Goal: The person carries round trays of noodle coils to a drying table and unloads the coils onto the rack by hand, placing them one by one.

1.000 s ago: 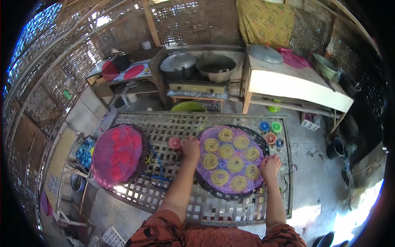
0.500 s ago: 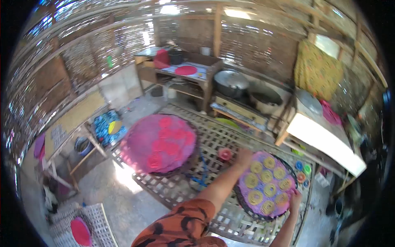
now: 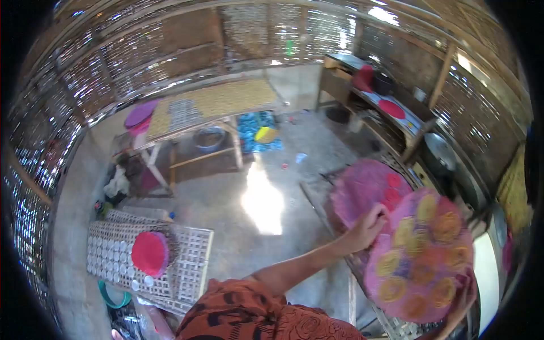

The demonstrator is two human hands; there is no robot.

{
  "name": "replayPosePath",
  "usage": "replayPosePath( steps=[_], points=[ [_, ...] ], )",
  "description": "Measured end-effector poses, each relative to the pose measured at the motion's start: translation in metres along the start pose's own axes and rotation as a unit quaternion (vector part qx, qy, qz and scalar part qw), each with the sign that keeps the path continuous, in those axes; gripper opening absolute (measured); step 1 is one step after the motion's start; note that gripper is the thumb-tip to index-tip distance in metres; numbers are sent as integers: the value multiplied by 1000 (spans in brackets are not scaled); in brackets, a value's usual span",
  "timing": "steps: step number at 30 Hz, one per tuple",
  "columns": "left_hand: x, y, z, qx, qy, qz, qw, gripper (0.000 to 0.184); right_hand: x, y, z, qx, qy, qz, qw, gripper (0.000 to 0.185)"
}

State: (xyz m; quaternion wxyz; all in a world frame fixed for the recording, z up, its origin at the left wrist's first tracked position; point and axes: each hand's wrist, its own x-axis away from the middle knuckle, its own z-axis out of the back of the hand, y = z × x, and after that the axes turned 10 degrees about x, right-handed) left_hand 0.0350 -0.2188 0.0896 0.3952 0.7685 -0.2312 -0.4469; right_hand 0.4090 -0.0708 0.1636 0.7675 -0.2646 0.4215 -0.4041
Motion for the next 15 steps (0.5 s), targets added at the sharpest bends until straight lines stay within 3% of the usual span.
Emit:
replayPosePath(
  steps=[2,6,8,15],
  points=[
    [40,46,93,-37,56,88,994,10,3,-90,-98,-4,-107,-1,994,29],
    [125,93,231,-33,254,212,943,13,-7,-133,-294,-124,-270,12,955,25],
    [156,102,278,5,341,197,919,12,-12,-194,-367,-129,-394,36,909,25],
    [162,108,437,-38,505,68,859,11,-44,-332,-612,-160,-535,123,821,24]
  ],
)
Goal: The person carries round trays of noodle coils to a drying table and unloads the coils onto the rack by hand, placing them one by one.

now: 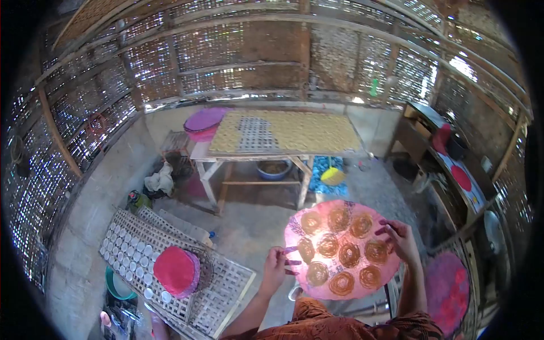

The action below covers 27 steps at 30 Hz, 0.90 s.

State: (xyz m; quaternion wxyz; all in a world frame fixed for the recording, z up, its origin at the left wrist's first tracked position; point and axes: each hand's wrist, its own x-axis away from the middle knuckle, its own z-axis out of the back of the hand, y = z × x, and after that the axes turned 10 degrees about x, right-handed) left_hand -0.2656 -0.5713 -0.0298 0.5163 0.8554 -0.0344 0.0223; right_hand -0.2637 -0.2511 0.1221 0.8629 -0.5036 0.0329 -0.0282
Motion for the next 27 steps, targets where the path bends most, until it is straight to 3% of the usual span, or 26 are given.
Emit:
replayPosePath(
  steps=[2,4,10,15,20,27],
  points=[
    [-50,4,15,20,9,-38,999,10,-76,6,-19,3,-36,35,999,25],
    [-104,13,25,-44,50,-50,997,12,-152,22,-33,-24,-69,64,995,24],
    [-267,36,58,-95,113,-49,988,12,-352,41,-91,-63,-129,38,989,24],
    [-376,34,101,-95,163,-60,980,8,-500,64,-164,-19,-177,42,983,27],
    [-491,50,142,-90,196,-47,975,5,-624,70,-237,10,-171,27,985,28],
    [-670,58,204,-118,199,-29,973,7,-803,50,-283,25,-165,25,986,28]
  ],
)
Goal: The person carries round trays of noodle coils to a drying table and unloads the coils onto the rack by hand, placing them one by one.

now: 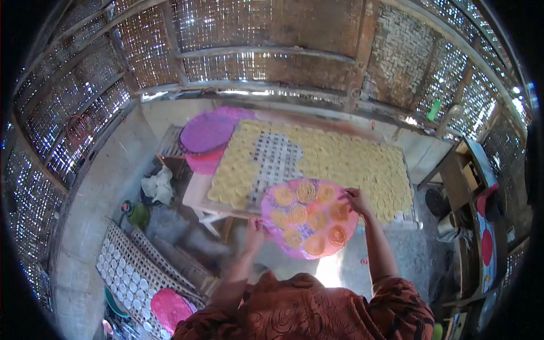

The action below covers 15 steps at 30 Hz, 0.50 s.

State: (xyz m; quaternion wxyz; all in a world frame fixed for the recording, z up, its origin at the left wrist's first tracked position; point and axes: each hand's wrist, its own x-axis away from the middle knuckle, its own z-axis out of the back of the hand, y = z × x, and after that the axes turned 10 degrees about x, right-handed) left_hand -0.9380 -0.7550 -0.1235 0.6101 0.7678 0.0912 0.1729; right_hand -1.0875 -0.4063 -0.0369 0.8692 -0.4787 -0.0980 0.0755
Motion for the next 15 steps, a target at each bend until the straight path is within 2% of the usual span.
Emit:
replayPosePath(
  steps=[1,3,4,5,7,8,9,11,12,13,14,15],
  points=[
    [-28,-4,-1,-20,-4,-1,1000,8,-28,1,3,8,-6,-3,1000,28],
    [-63,-2,-12,75,12,86,993,15,-84,4,8,29,-3,-4,1000,27],
    [-89,-20,-11,75,14,88,993,15,-110,8,8,49,-1,-7,999,27],
    [-126,-57,-2,-2,37,31,999,16,-138,15,8,50,-6,-9,999,27],
    [-156,-82,3,-76,67,-15,995,16,-189,43,1,231,56,14,971,27],
    [-165,-73,-2,-131,109,-91,981,17,-215,65,-11,356,164,43,919,26],
    [-179,-75,-2,-187,152,-170,956,18,-228,68,-17,359,154,51,919,26],
    [-194,-78,-5,-205,176,-161,949,19,-245,72,-43,296,127,82,943,23],
    [-192,-59,-16,-230,124,-49,964,20,-251,65,-56,252,33,58,965,21],
    [-200,-47,-29,-249,70,59,964,21,-254,64,-70,293,4,149,944,20],
    [-212,-66,-36,-276,46,-97,955,21,-257,62,-82,331,-22,240,912,19],
    [-223,-64,-47,-279,49,-95,954,21,-254,43,-88,341,-52,250,905,18]
  ],
)
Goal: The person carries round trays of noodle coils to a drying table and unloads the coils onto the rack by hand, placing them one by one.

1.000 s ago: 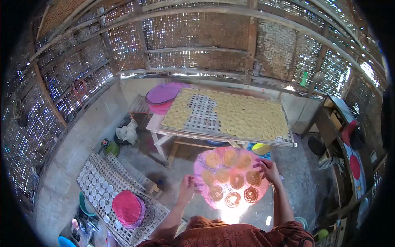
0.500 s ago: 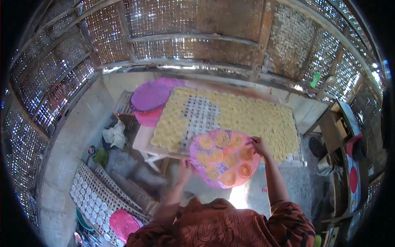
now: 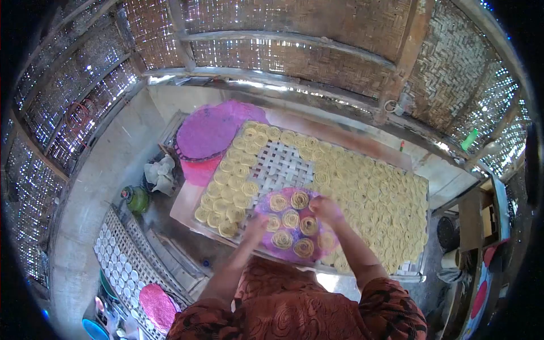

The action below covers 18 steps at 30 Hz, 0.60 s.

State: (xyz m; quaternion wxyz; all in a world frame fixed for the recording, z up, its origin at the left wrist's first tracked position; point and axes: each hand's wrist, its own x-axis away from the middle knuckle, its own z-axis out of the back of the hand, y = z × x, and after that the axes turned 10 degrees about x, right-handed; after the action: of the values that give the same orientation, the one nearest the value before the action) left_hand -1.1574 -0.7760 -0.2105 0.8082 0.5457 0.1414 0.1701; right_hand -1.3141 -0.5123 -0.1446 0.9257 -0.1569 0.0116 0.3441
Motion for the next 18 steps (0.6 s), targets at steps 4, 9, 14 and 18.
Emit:
replayPosePath(
  steps=[4,9,14,18],
  points=[
    [-39,-3,-43,-242,-99,-148,954,24,-32,-21,-25,30,-66,36,997,19],
    [-75,-8,-54,-285,-184,-142,930,26,-58,15,-85,101,-89,155,979,24],
    [-82,13,-47,-366,-247,-227,868,25,-60,-5,-42,205,-93,296,928,28],
    [-96,-4,-58,-331,-270,-209,880,26,-76,6,-68,155,48,326,931,23]
  ],
)
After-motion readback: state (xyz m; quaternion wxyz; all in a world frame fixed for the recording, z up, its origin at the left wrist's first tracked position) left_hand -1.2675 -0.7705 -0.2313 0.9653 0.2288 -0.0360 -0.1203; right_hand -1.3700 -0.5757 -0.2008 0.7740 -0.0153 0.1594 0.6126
